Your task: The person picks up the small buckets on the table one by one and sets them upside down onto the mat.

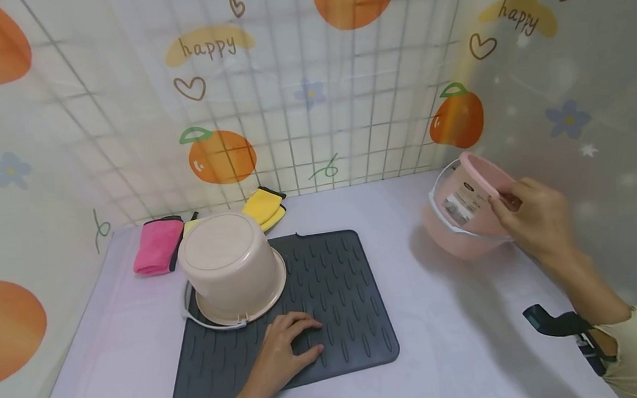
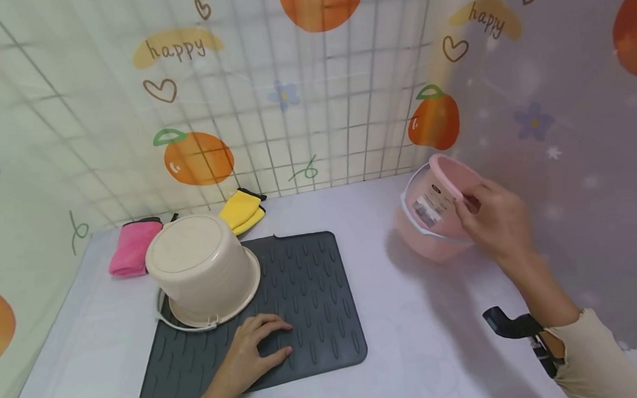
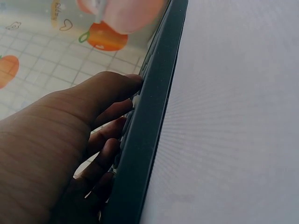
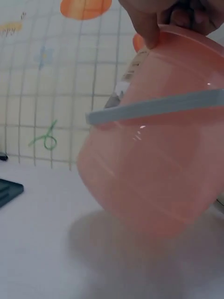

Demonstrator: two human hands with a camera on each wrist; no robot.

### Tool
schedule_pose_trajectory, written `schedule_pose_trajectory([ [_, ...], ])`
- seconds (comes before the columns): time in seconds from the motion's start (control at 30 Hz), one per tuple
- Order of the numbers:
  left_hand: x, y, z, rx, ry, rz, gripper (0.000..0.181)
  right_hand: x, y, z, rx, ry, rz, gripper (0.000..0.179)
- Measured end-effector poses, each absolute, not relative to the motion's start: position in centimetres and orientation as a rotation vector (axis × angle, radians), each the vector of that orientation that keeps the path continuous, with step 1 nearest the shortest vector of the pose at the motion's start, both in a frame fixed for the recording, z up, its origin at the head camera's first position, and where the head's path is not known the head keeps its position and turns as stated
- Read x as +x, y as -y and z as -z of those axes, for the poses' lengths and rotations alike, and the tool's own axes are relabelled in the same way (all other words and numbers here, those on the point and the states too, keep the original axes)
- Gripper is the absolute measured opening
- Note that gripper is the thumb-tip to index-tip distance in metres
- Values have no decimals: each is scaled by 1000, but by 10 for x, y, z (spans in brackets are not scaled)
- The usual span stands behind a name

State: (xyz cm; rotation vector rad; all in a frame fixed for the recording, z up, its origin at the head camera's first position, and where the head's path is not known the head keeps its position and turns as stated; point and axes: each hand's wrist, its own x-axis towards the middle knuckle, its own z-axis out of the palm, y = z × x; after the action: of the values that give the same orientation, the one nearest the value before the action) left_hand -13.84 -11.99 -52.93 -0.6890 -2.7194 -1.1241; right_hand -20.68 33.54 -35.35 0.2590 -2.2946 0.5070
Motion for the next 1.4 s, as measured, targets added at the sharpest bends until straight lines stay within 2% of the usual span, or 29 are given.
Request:
schedule_pose_trajectory([
  [0.23, -140, 121, 528, -671, 2732, 1116, 37, -199, -324, 341, 161, 2322, -654, 21],
  [0.7, -139, 120, 527, -667, 2776, 1119, 35, -191, -302, 341, -15, 2306, -1037, 29],
  [1.4, -139, 118, 522, -660, 2771, 1090, 33, -192, -275, 363, -219, 2228, -1472, 41],
])
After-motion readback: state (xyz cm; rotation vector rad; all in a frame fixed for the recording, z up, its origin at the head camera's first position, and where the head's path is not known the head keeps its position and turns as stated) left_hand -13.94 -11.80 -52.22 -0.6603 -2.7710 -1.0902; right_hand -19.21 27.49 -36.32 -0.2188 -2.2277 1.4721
